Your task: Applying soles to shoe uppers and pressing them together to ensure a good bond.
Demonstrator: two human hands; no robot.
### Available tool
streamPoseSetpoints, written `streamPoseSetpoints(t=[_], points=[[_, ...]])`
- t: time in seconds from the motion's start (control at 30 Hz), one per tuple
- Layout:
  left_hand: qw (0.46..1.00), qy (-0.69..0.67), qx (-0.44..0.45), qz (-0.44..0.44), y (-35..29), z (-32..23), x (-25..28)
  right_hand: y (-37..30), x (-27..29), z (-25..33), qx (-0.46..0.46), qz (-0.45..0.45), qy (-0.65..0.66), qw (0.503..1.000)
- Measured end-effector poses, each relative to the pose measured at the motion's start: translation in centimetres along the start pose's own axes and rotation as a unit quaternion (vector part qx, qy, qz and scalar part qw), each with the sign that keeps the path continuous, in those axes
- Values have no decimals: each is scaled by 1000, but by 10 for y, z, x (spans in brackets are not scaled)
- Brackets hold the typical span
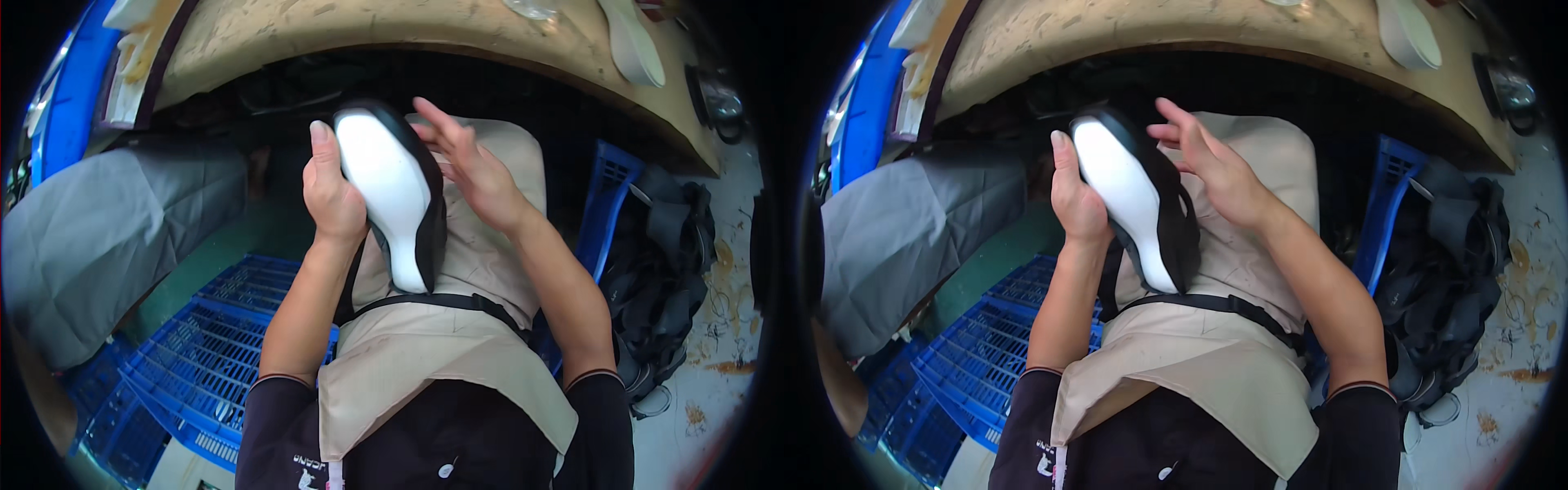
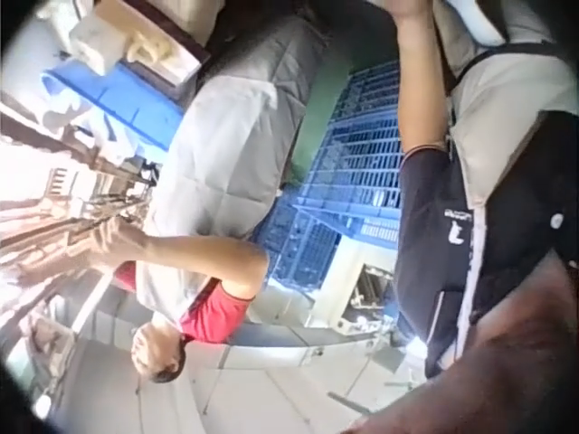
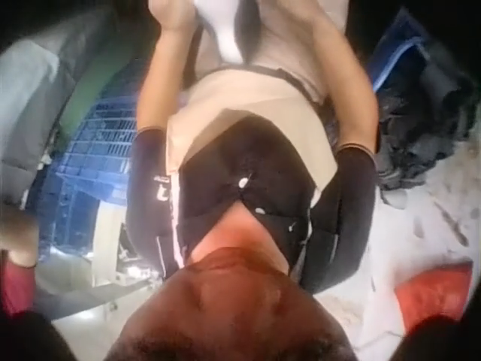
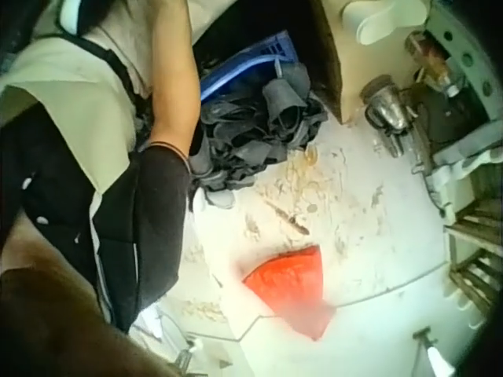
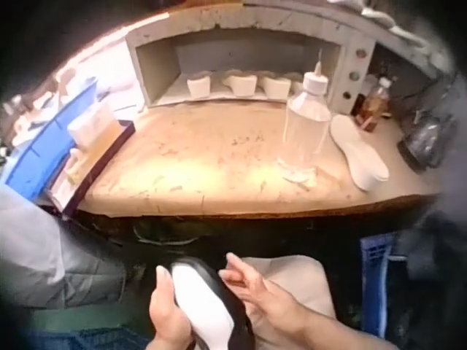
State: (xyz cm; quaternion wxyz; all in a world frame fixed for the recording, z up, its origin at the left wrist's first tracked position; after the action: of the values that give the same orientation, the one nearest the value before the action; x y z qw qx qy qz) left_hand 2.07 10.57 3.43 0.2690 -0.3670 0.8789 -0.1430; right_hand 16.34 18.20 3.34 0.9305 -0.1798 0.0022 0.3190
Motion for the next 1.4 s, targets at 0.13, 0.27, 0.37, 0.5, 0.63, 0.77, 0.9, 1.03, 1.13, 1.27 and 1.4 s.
streamPoseSetpoints(t=[0.13,0.27,0.37,0.5,0.63,0.77,0.9,1.03,1.13,1.27,1.4], points=[[999,39,-22,-11,-3,-3,-12,24,-10,21,-138,125,56,981],[982,144,-104,-69,0,-5,10,36,-23,17,-208,212,-337,893],[971,202,-91,-87,2,17,34,30,-31,10,-186,174,-457,852],[980,176,-36,-89,9,26,39,8,-35,-29,-4,22,-415,910],[989,141,-2,-46,8,33,48,-38,-29,-50,152,-91,-303,936],[985,139,-81,65,-2,18,38,-49,-25,-41,111,-4,-290,950],[964,138,-95,206,-18,-16,1,-38,-14,51,233,-98,-233,939],[966,100,-110,214,-43,-38,-22,-12,-28,131,264,85,-346,896],[956,105,-119,248,-39,-63,-10,-19,-50,147,362,164,-378,836],[912,127,-136,366,-25,-102,-18,-30,-64,176,480,135,-296,815],[898,224,-110,364,-29,-150,-43,-16,-40,175,102,93,-62,988]])
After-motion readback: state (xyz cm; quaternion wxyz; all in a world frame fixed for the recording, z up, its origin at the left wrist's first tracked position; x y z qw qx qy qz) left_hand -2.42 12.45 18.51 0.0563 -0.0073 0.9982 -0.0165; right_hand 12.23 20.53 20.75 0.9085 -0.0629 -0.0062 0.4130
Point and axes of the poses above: each hand's wrist, its own y-axis towards the middle knuckle, its own x-axis out of the back of the hand, z = x × y, the point moved 7 cm from there along y, towards the middle knuckle, and after that the axes turned 8 degrees about -z, right-handed, at the moved point
